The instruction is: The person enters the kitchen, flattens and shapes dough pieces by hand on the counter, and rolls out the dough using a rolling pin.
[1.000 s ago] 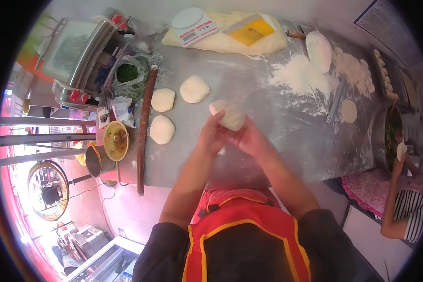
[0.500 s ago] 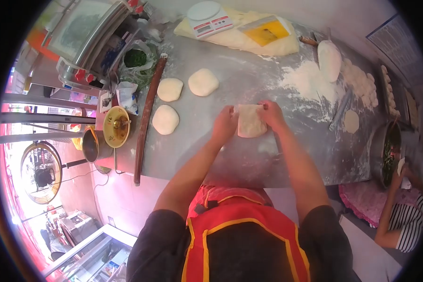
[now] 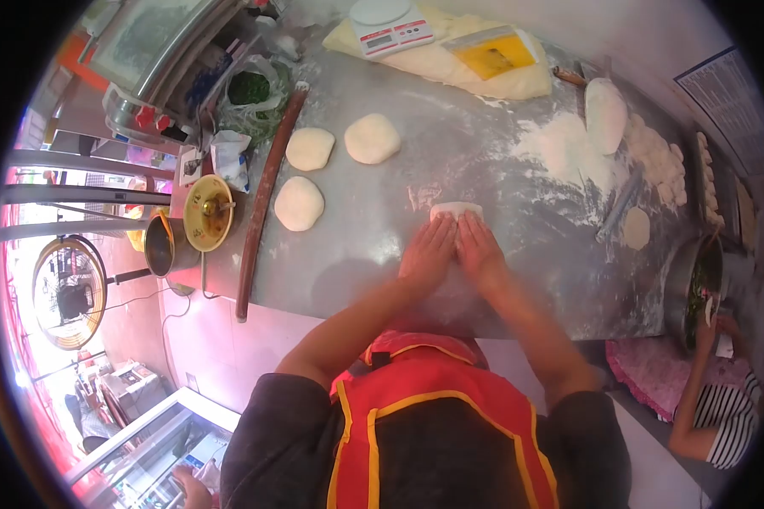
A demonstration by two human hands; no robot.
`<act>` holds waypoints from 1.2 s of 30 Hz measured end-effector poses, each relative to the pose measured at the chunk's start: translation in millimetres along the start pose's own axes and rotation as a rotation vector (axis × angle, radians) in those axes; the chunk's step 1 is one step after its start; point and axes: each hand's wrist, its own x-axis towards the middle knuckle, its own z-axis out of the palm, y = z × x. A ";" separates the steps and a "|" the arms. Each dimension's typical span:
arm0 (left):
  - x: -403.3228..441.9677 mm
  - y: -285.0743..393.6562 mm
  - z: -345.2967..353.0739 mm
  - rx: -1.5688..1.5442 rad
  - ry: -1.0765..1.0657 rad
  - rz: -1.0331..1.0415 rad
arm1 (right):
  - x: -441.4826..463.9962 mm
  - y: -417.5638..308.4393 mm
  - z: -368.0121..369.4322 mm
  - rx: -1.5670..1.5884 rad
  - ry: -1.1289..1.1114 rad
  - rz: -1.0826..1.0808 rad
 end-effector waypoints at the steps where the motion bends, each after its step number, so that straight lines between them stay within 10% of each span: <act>1: -0.1 3.8 1.4 0.030 -0.042 -0.032 | 0.1 -1.7 1.0 -0.004 0.001 0.011; 9: 24.4 -9.5 -15.4 0.098 -0.195 0.033 | 9.5 10.3 -7.0 -0.037 -0.133 0.047; 12: 43.6 -21.9 -28.9 -0.154 -0.078 -0.221 | -7.6 4.1 -31.0 0.154 0.069 0.462; 15: 68.4 -32.5 -22.3 -0.158 -0.203 -0.390 | -26.1 9.3 -21.6 1.036 0.098 1.177; 18: 86.2 -31.6 -23.3 -0.172 -0.478 -0.506 | -16.3 -4.1 -4.9 1.719 0.188 1.459; 24: 59.2 -4.0 -66.6 -0.045 -0.124 -0.118 | 18.4 -11.1 -0.1 2.105 0.426 1.229; 36: 60.3 -15.4 0.9 0.150 -0.140 -0.078 | 18.0 18.4 -0.3 1.478 0.341 1.409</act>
